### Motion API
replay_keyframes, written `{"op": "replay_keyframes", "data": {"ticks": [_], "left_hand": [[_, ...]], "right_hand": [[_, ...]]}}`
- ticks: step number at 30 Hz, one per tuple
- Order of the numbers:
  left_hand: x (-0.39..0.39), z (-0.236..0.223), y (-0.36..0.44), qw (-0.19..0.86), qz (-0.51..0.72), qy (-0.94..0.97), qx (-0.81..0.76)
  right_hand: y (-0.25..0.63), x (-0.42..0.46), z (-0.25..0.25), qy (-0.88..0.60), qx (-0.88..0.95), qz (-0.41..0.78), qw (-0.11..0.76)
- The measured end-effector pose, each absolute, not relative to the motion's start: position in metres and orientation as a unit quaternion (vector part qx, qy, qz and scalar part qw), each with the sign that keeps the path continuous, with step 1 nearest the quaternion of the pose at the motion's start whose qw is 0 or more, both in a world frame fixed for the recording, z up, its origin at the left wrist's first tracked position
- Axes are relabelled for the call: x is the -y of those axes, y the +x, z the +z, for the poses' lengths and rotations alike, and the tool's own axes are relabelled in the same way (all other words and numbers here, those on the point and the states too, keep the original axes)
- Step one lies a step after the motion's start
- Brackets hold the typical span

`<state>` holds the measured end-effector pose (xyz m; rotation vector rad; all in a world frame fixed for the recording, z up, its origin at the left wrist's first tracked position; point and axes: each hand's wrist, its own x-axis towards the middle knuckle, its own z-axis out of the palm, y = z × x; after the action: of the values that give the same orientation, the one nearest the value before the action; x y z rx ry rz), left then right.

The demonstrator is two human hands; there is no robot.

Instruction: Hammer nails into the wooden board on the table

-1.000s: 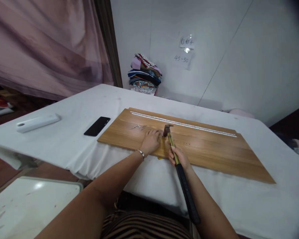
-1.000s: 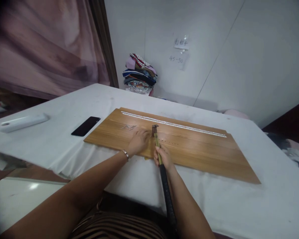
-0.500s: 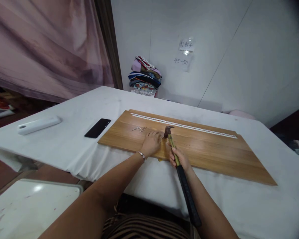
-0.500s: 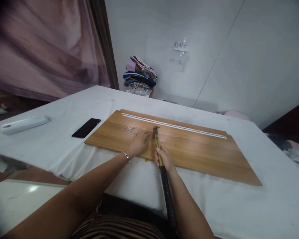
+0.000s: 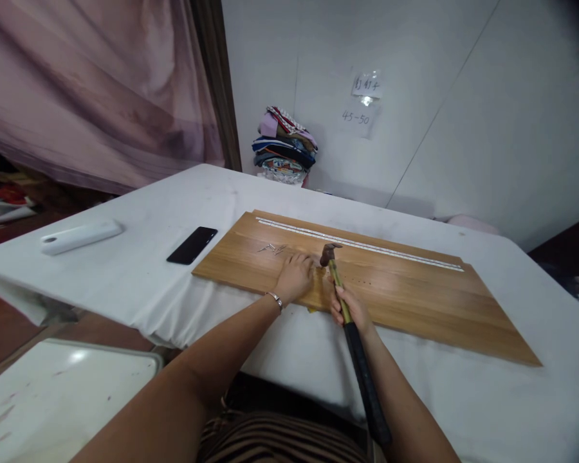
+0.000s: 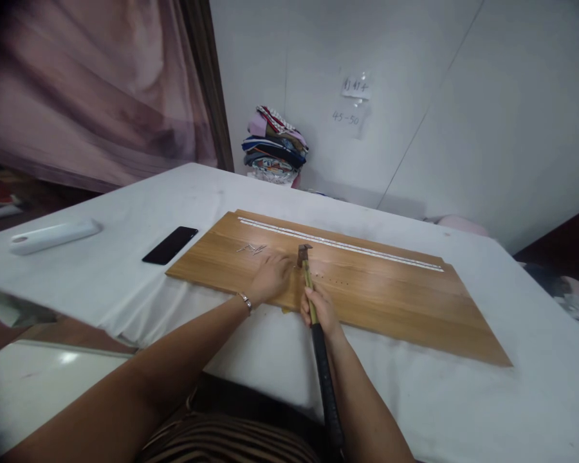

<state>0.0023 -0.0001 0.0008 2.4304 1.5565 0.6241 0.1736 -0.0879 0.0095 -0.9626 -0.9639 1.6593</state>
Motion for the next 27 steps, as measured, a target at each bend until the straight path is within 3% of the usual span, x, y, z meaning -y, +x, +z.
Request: {"op": "replay_keyframes", "data": {"ticks": [27], "left_hand": [[0.0008,0.0032,0.0023,0.112,0.217,0.819,-0.518]], "right_hand": [[0.1716,0.0901,0.0095,-0.400,0.399,0.677,0.472]]}}
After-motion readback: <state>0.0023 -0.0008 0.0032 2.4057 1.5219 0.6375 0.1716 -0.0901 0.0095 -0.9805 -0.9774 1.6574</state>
